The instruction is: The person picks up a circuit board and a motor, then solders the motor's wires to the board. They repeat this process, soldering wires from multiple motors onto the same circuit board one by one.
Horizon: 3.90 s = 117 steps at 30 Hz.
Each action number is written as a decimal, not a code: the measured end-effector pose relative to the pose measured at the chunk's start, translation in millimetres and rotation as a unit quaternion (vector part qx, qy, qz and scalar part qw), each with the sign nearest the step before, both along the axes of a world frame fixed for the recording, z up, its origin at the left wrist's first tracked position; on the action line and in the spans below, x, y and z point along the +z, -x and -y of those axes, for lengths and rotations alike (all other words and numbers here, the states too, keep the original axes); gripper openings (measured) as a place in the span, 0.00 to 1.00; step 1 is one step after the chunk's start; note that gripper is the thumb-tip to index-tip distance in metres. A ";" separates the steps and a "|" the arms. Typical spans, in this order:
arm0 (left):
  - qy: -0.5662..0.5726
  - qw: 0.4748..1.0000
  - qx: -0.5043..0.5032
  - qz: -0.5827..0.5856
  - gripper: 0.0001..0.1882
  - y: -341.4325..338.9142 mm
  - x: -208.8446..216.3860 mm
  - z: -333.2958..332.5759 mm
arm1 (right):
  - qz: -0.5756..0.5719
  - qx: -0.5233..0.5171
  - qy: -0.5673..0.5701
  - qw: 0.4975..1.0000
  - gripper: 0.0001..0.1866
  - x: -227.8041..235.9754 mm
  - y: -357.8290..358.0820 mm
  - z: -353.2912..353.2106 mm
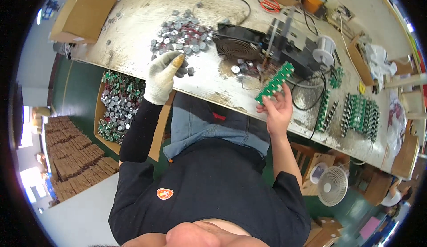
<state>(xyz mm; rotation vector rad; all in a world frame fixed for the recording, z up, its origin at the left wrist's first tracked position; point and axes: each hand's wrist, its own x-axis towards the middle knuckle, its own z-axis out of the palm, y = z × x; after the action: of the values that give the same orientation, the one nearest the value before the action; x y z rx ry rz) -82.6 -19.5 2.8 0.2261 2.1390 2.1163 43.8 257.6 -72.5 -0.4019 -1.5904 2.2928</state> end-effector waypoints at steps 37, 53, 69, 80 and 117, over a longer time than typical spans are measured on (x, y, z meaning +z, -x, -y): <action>-0.093 0.930 -0.157 0.320 0.09 -58.5 -49.8 -129.5 | -0.028 0.054 0.076 0.995 0.39 8.2 7.1 -16.1; -0.100 0.943 -0.147 0.282 0.07 -46.5 -48.3 -140.0 | -0.051 0.033 0.070 0.996 0.39 8.6 13.3 -17.3; -0.089 0.943 -0.133 0.292 0.08 -50.9 -48.4 -140.7 | -0.047 0.026 0.061 0.997 0.38 7.6 10.6 -14.5; -0.070 0.945 -0.138 0.287 0.08 -50.6 -49.6 -137.5 | -0.043 0.034 0.054 0.997 0.38 7.1 10.2 -13.5; -0.106 0.951 -0.105 0.271 0.08 -56.2 -52.9 -138.6 | -0.046 0.021 0.085 0.995 0.38 6.3 6.6 -8.8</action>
<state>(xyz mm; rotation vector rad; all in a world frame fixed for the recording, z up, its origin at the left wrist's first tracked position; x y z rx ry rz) -26.4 119.0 -50.1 -0.0986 1.5114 1.9875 37.1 266.4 -66.2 -0.3010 -1.3792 2.4506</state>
